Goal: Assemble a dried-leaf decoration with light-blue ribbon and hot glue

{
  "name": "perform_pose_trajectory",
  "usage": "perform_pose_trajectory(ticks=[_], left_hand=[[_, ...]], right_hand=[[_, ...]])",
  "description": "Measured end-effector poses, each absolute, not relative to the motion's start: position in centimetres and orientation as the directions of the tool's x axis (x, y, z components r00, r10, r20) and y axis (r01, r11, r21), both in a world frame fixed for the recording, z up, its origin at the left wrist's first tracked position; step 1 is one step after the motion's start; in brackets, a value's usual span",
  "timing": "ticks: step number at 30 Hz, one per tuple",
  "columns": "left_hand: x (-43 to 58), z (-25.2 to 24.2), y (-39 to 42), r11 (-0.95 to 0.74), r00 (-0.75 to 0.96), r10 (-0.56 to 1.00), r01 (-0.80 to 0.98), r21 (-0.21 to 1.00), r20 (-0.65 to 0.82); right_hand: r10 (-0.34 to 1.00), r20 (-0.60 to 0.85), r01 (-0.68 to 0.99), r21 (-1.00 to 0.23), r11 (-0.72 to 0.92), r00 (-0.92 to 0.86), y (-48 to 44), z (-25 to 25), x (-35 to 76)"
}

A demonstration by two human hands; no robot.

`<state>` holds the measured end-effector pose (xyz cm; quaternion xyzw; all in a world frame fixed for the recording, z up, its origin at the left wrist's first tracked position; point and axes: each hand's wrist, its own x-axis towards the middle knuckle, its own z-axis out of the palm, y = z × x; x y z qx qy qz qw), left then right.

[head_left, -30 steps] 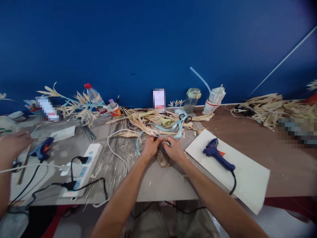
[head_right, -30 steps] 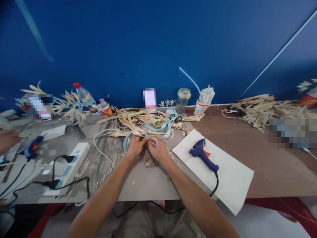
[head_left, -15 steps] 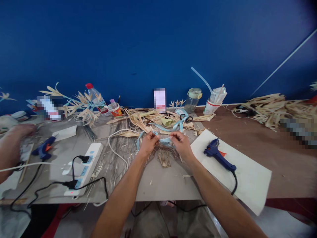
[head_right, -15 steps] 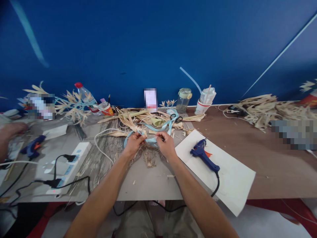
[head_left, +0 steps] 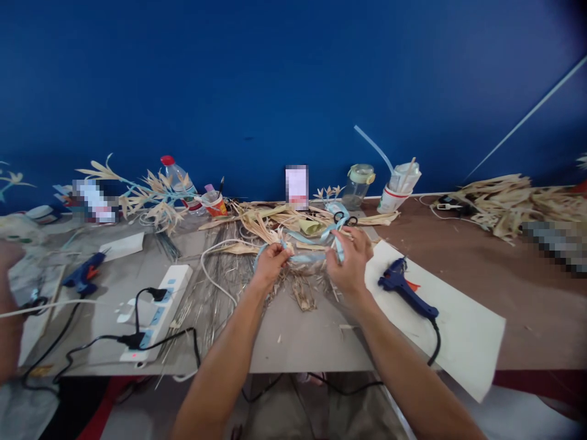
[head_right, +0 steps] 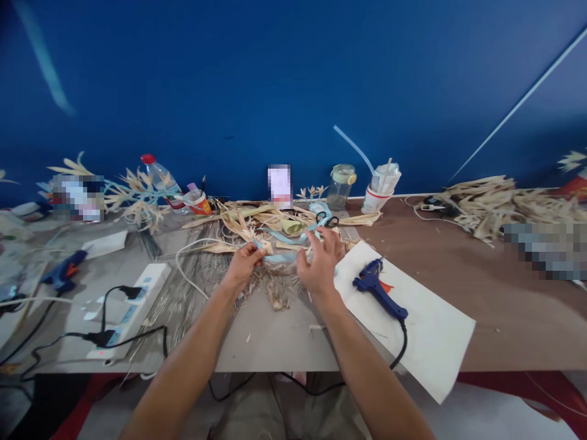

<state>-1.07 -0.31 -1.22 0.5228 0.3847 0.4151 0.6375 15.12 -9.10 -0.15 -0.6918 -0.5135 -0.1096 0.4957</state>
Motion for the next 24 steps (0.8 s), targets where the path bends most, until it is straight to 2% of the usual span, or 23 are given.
perform_pose_trajectory(ticks=[2,4,6,10,14,20,24], left_hand=[[-1.0,-1.2,-0.4,0.095,0.367,0.929,-0.099,0.991,-0.052],[-0.9,-1.3,-0.5,0.078,0.376,0.925,-0.065,0.995,-0.048],[-0.9,-1.3,-0.6,0.059,0.38,0.924,-0.034,0.998,-0.041],[-0.7,-1.5,-0.8,0.025,0.378,0.925,0.028,0.999,-0.034],[-0.6,-1.6,-0.8,0.01,0.378,0.925,0.081,0.997,-0.04],[-0.3,-1.4,-1.4,-0.133,0.374,0.927,0.223,0.966,0.042],[-0.1,-1.5,-1.9,-0.208,0.391,0.916,0.276,0.938,0.088]], right_hand=[[0.683,0.648,0.812,-0.567,0.137,0.337,-9.0,-0.2,13.7],[0.767,0.592,0.736,-0.629,0.25,0.246,-8.8,-0.4,12.4],[0.836,0.513,0.637,-0.714,0.289,0.195,-8.5,-0.8,11.6],[0.908,0.36,0.497,-0.841,0.215,0.217,-7.8,-1.7,11.3],[0.945,0.233,0.429,-0.896,0.117,0.23,-7.5,-2.3,11.6],[0.917,0.244,0.365,-0.923,0.12,0.316,-7.5,-1.8,11.8],[0.899,0.204,0.385,-0.922,0.043,0.387,-7.5,-1.5,11.8]])
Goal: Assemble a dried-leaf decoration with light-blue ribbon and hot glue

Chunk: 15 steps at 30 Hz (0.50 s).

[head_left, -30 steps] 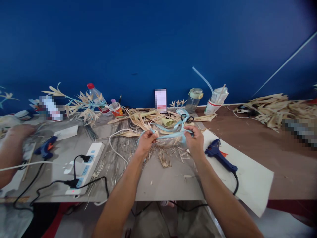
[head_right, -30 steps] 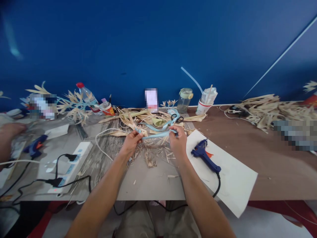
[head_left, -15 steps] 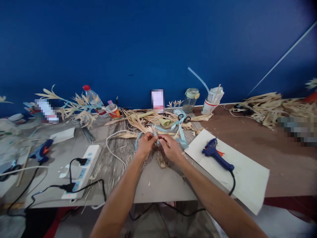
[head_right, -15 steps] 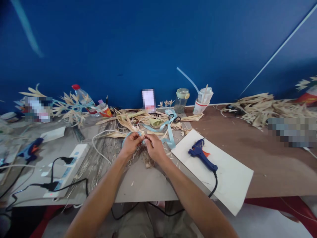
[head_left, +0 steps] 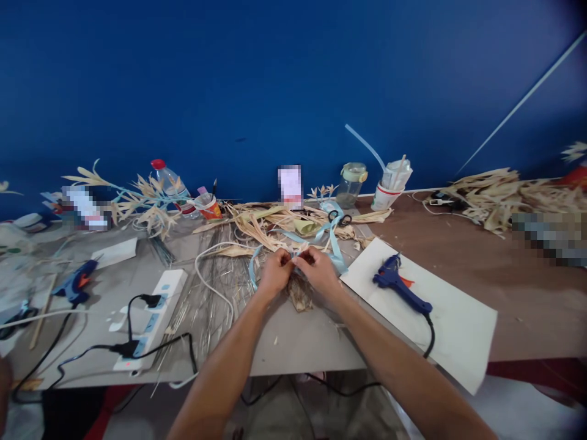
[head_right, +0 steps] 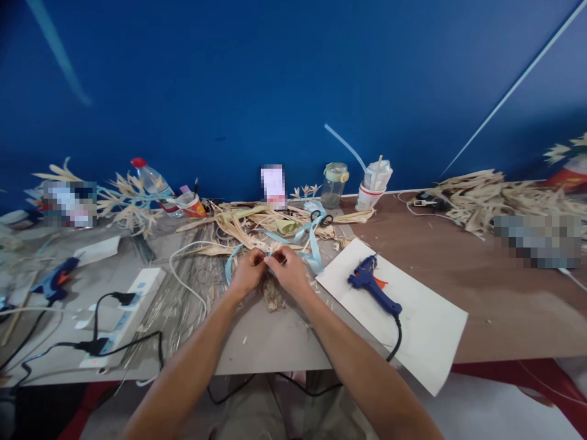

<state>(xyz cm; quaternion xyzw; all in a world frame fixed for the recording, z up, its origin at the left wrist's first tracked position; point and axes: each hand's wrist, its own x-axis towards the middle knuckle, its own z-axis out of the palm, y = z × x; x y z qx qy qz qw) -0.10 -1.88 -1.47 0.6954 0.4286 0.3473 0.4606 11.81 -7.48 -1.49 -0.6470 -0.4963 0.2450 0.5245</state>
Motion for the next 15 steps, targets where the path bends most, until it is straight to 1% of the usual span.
perform_pose_trajectory(ticks=[3,7,15], left_hand=[[0.0,-1.6,-2.0,-0.198,0.398,0.914,0.277,0.94,0.075],[0.1,-1.8,-1.9,-0.158,0.382,0.923,0.242,0.957,0.056],[-0.2,-2.2,-1.6,-0.102,0.327,0.945,0.22,0.97,0.026]], right_hand=[[0.883,0.174,0.379,-0.926,-0.004,0.437,-7.4,-1.6,11.8],[0.866,0.168,0.341,-0.94,-0.003,0.47,-7.3,-2.0,11.6],[0.829,0.381,0.355,-0.904,0.24,0.409,-7.4,-2.8,11.0]])
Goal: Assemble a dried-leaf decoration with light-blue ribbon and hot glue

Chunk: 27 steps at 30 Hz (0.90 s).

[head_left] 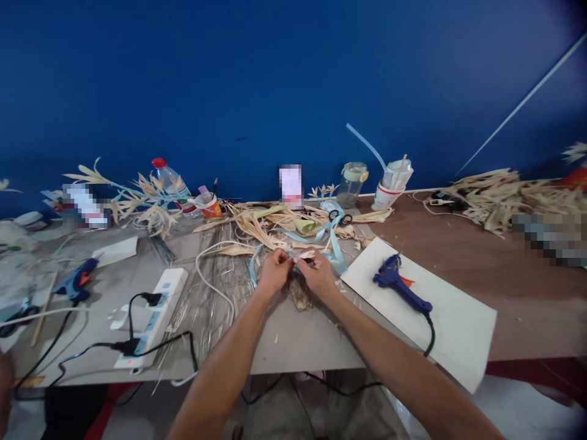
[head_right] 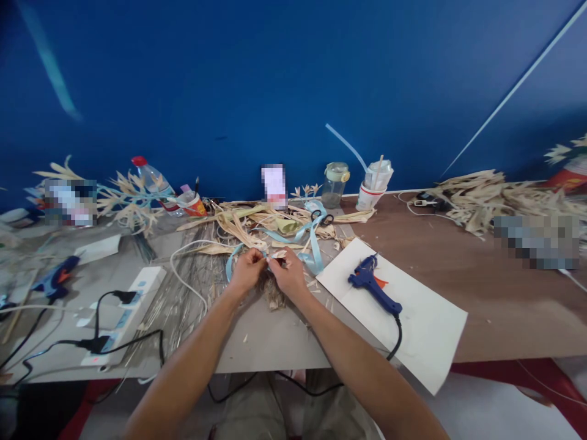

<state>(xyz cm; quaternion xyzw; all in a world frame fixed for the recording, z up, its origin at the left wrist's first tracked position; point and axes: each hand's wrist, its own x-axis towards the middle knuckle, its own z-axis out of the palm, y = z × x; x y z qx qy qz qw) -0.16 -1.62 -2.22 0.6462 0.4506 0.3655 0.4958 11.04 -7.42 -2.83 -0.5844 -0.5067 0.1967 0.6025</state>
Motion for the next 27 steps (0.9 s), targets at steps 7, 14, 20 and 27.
perform_pose_trajectory(ticks=[7,14,20,27], left_hand=[[0.0,-1.5,-1.9,-0.147,0.285,0.955,0.227,0.963,0.079],[-0.4,-1.5,-1.5,-0.146,0.285,0.954,0.192,0.97,0.087],[-0.6,-1.9,-1.2,-0.141,0.333,0.94,0.183,0.973,0.074],[-0.6,-1.1,-1.5,-0.152,0.321,0.944,0.21,0.966,0.078]], right_hand=[[0.825,0.384,0.356,-0.903,0.242,0.414,-7.5,-3.3,10.7],[0.893,0.321,0.407,-0.896,0.177,0.317,-7.3,-3.3,11.4],[0.965,0.212,0.501,-0.859,0.109,0.154,-7.3,-1.9,11.5],[0.977,0.177,0.526,-0.846,0.089,0.12,-7.6,-1.2,11.5]])
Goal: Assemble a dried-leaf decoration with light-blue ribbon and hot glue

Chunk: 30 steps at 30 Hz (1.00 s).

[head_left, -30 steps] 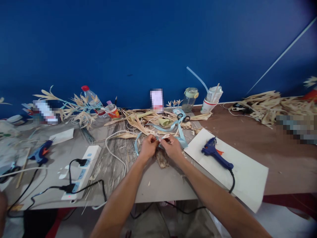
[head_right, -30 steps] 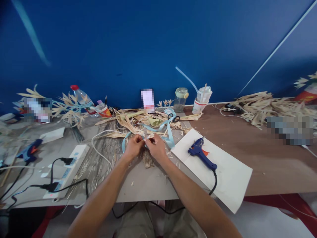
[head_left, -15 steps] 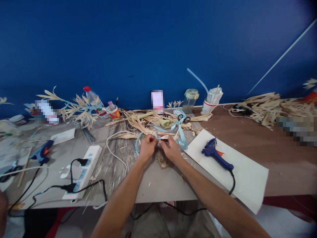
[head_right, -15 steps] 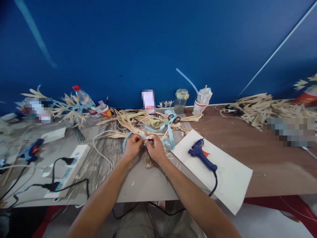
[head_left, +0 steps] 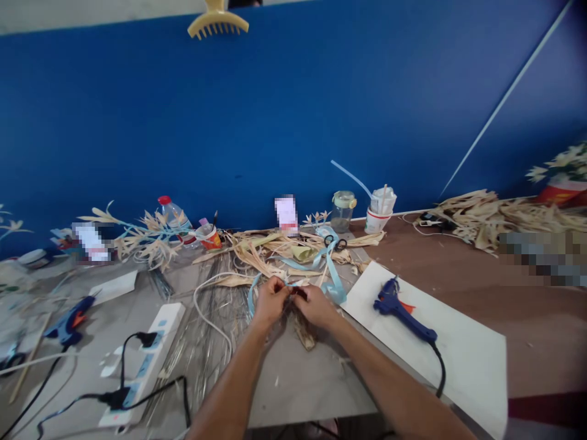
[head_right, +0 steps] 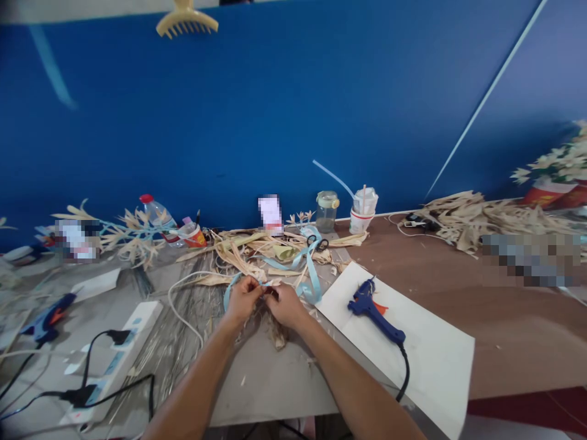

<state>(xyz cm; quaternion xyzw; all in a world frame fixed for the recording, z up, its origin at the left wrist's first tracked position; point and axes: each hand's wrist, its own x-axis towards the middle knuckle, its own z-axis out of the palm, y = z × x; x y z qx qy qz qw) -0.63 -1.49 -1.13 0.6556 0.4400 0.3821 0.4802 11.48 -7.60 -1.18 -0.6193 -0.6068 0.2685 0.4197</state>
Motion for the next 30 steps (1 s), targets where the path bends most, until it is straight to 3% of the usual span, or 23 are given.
perform_pose_trajectory(ticks=[12,20,30], left_hand=[[-0.3,-2.3,-1.3,-0.083,0.319,0.947,0.171,0.982,0.025],[-0.3,-1.9,-1.6,-0.105,0.335,0.942,0.2,0.974,0.033],[-0.3,-1.8,-1.7,-0.101,0.344,0.939,0.241,0.965,0.012]], right_hand=[[0.952,0.182,0.592,-0.806,0.0,0.248,-7.5,-1.6,10.8],[0.968,0.147,0.701,-0.712,-0.04,0.205,-7.9,-0.9,11.1],[0.958,0.174,0.721,-0.691,-0.046,0.228,-7.7,-1.2,11.0]])
